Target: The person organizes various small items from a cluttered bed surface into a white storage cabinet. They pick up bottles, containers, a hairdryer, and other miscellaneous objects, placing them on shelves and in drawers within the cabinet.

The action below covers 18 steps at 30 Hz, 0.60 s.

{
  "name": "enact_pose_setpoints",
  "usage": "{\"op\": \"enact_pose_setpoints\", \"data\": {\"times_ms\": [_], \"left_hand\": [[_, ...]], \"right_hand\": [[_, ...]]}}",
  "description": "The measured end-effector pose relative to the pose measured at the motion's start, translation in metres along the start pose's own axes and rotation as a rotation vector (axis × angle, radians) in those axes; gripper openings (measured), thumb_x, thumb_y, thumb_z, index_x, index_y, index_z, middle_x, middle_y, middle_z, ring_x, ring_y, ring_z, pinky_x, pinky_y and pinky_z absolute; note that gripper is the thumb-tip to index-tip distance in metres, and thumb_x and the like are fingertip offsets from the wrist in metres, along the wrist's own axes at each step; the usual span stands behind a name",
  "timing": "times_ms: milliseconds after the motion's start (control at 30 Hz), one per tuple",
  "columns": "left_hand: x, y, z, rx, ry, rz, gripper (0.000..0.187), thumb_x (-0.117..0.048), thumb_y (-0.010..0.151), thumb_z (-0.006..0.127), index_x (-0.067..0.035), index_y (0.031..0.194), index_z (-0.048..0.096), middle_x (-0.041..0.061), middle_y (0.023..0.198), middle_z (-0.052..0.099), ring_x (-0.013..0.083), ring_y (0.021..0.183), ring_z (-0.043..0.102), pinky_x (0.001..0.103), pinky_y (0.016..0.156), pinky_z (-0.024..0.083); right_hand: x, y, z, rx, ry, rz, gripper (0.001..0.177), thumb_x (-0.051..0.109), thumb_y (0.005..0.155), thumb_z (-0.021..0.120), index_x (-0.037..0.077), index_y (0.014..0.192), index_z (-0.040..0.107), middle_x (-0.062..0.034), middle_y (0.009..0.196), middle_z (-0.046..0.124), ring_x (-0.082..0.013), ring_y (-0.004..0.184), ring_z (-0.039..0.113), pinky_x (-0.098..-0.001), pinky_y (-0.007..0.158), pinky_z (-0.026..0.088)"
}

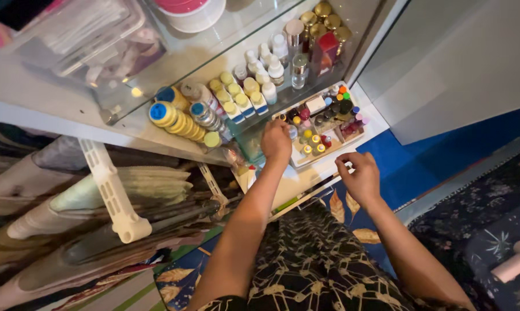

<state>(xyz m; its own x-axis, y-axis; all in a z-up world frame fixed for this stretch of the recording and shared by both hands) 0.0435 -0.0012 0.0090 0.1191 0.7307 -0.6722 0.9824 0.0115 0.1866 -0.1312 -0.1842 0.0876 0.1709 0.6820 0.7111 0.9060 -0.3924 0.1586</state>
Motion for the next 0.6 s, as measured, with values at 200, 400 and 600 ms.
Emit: {"op": "enact_pose_setpoints", "data": {"times_ms": [200, 400, 600], "left_hand": [[0.001, 0.005, -0.002, 0.087, 0.007, -0.088, 0.027, -0.022, 0.086, 0.076, -0.006, 0.104, 0.063, 0.018, 0.093, 0.071, 0.0407, 0.091, 0.068, 0.051, 0.079, 0.052], [0.012, -0.003, 0.004, 0.071, -0.113, -0.082, 0.032, -0.015, 0.081, 0.079, -0.003, 0.103, 0.059, 0.018, 0.091, 0.069, 0.0383, 0.087, 0.067, 0.048, 0.078, 0.052], [-0.001, -0.002, -0.014, -0.111, 0.013, 0.299, 0.022, -0.015, 0.082, 0.08, -0.007, 0.094, 0.063, 0.017, 0.094, 0.065, 0.0408, 0.094, 0.063, 0.05, 0.084, 0.049]], "right_hand": [[0.0, -0.001, 0.007, 0.068, 0.039, 0.003, 0.01, 0.017, 0.088, 0.076, 0.009, 0.093, 0.075, -0.0062, 0.086, 0.072, -0.0226, 0.074, 0.063, -0.0402, 0.069, 0.051], [0.006, -0.006, 0.012, 0.07, 0.04, 0.007, 0.009, 0.017, 0.087, 0.075, 0.009, 0.091, 0.076, -0.0048, 0.084, 0.074, -0.0244, 0.075, 0.062, -0.0401, 0.069, 0.052], [0.006, -0.028, -0.001, -0.088, 0.025, -0.077, 0.009, 0.013, 0.082, 0.075, 0.009, 0.09, 0.076, -0.0064, 0.087, 0.074, -0.0271, 0.081, 0.065, -0.0407, 0.072, 0.053]]}}
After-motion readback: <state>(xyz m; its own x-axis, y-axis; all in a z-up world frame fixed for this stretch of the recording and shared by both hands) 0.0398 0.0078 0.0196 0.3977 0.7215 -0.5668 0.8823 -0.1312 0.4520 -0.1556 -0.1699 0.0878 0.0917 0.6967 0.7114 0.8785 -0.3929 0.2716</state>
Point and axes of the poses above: each hand's wrist, its own y-axis towards the middle knuckle, its own z-axis out of the palm, x = y × z, the point moved 4 cm from there along y, towards the middle knuckle
